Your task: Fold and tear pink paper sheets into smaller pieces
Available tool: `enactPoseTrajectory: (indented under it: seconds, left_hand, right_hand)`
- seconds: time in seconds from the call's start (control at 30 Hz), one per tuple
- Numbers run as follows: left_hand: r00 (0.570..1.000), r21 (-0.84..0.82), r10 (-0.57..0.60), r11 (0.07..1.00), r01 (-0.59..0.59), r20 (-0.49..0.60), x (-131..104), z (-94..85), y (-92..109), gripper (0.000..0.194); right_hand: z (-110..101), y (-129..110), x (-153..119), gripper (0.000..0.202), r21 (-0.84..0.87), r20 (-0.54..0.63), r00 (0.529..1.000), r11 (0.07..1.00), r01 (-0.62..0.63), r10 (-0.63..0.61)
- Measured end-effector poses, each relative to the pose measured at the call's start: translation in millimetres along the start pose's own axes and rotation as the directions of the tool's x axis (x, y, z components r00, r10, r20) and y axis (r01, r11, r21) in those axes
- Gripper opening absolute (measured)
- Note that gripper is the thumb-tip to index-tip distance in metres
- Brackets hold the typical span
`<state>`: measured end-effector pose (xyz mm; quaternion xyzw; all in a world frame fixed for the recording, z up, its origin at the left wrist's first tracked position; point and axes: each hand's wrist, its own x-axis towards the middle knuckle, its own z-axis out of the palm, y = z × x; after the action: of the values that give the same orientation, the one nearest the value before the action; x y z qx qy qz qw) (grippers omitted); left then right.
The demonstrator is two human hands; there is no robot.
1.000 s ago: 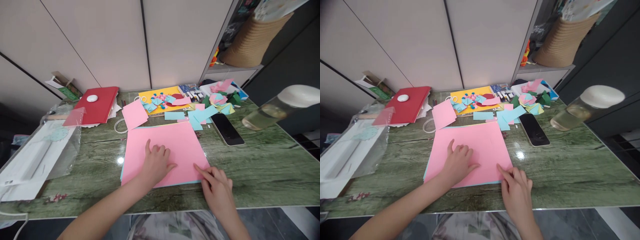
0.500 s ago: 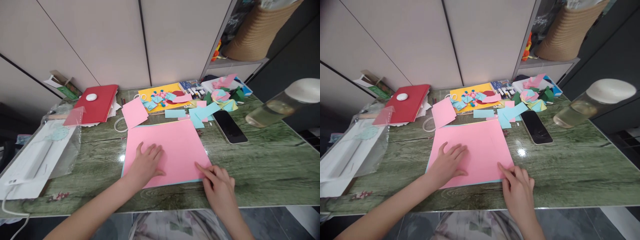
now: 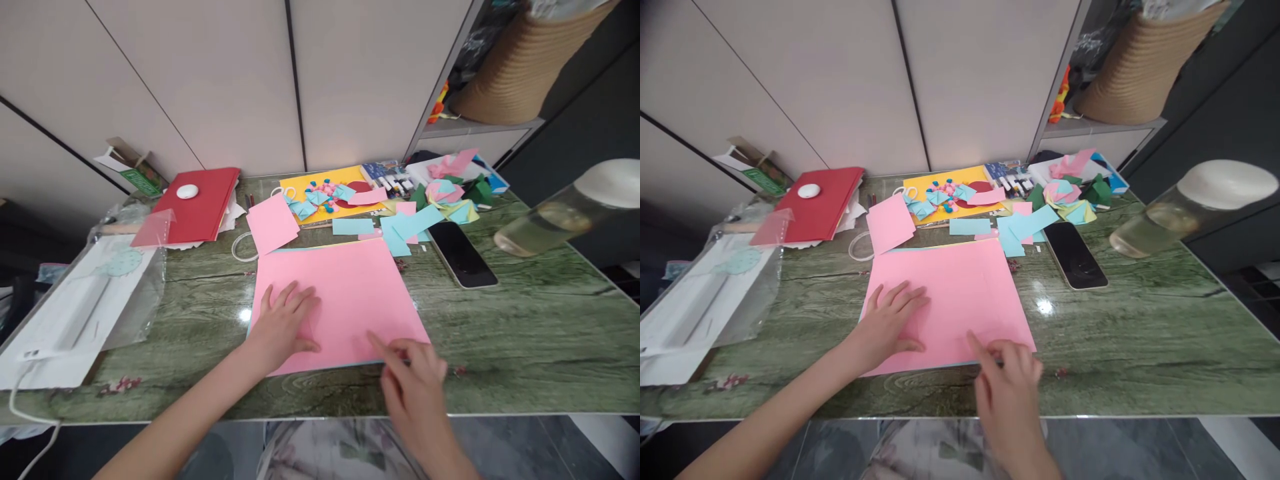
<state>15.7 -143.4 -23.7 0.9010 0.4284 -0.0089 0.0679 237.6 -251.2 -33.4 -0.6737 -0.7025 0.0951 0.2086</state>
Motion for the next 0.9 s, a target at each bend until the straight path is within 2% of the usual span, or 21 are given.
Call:
enactPoseTrajectory:
  seconds: [0.1,0.17,0.23,0.43,0.77,0.9]
  left_hand:
    - [1.0,0.001,-0.017,1.0,0.017,0.003,2.3,-2.3,1.9,0.074]
    - [1.0,-0.003,-0.024,1.0,0.025,0.012,3.2,-3.7,2.9,0.072]
    - [0.999,-0.014,-0.029,0.999,0.029,0.027,3.7,-4.3,3.3,0.072]
    - [0.998,-0.042,-0.045,0.998,0.047,0.048,4.4,-2.7,1.8,0.075]
    - [0.994,-0.051,-0.061,0.997,0.066,0.085,4.8,-2.5,1.9,0.077]
    - [0.994,-0.053,-0.052,0.997,0.057,0.095,3.6,-6.5,1.9,0.076]
  right_hand:
    - [10.0,-30.5,4.5,0.06,0.148,0.148,0.983,0.985,0.086,-0.108]
    - [13.8,-40.2,8.1,0.059,0.172,0.179,0.979,0.983,0.065,-0.096]
    - [13.5,-39.2,10.7,0.055,0.163,0.186,0.981,0.986,0.025,-0.055]
    - [-0.7,-7.1,13.9,0.048,0.09,0.183,0.983,0.995,-0.049,0.031]
    - [-5.3,45.0,6.8,0.044,-0.061,0.041,0.982,0.982,-0.181,0.184]
    - [-6.3,56.8,4.7,0.043,-0.097,-0.006,0.98,0.976,-0.197,0.197]
